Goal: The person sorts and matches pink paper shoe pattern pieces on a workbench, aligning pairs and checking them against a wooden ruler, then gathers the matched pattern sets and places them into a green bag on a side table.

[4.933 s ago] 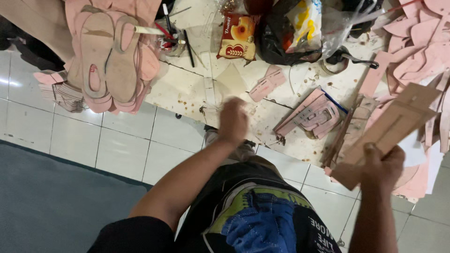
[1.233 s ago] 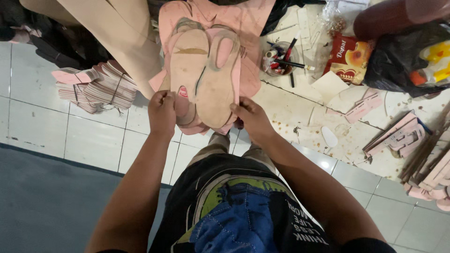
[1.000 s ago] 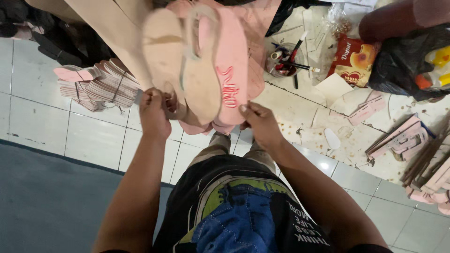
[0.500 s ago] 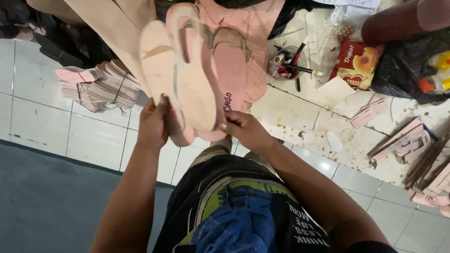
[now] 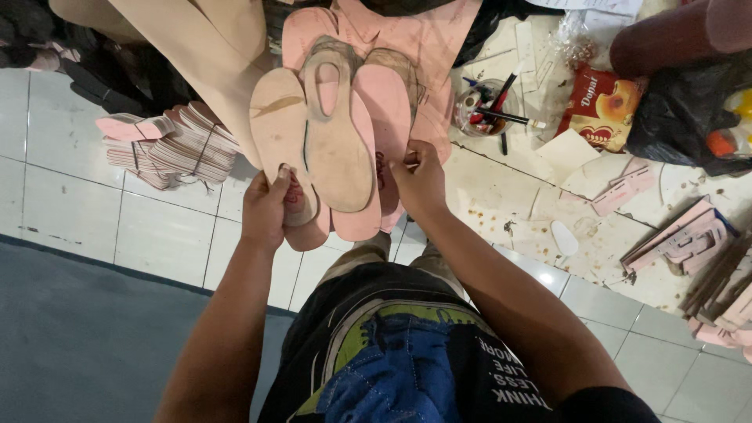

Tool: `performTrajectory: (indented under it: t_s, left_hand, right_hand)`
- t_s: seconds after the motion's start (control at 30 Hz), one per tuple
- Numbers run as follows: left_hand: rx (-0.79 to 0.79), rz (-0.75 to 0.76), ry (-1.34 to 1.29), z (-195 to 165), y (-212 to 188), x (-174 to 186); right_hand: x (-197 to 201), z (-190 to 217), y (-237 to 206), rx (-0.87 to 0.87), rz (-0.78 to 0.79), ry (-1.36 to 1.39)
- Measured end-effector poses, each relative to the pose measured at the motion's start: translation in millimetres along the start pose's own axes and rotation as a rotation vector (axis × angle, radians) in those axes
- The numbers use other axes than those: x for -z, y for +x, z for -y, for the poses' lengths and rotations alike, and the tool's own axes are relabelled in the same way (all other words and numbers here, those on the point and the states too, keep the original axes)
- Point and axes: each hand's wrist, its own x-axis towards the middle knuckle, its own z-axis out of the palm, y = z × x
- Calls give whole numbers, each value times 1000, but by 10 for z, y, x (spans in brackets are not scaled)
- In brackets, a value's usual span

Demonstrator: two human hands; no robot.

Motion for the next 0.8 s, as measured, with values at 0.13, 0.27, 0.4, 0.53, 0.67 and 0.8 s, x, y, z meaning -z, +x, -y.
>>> performTrajectory:
  t_s: [0.13, 0.27, 0.4, 0.53, 0.67, 0.8]
  left_hand:
    - [83, 33, -53, -131, -89, 12]
    - [200, 81, -255, -233, -96, 67]
    - [294, 31, -386, -122, -48, 229]
    - [93, 690, -831, 64, 84, 423]
    - [218, 167, -534, 102, 133, 358]
    - [90, 4, -222, -23, 32, 133]
  right_hand:
    - [156, 241, -291, -97, 316, 209]
    - [156, 390, -547, -91, 636, 306]
    - [133, 348, -508, -5, 610, 255]
    - [165, 204, -319, 117, 255, -302]
    - [76, 64, -293, 109, 225, -539]
    - [-58, -55, -289, 319, 80, -647]
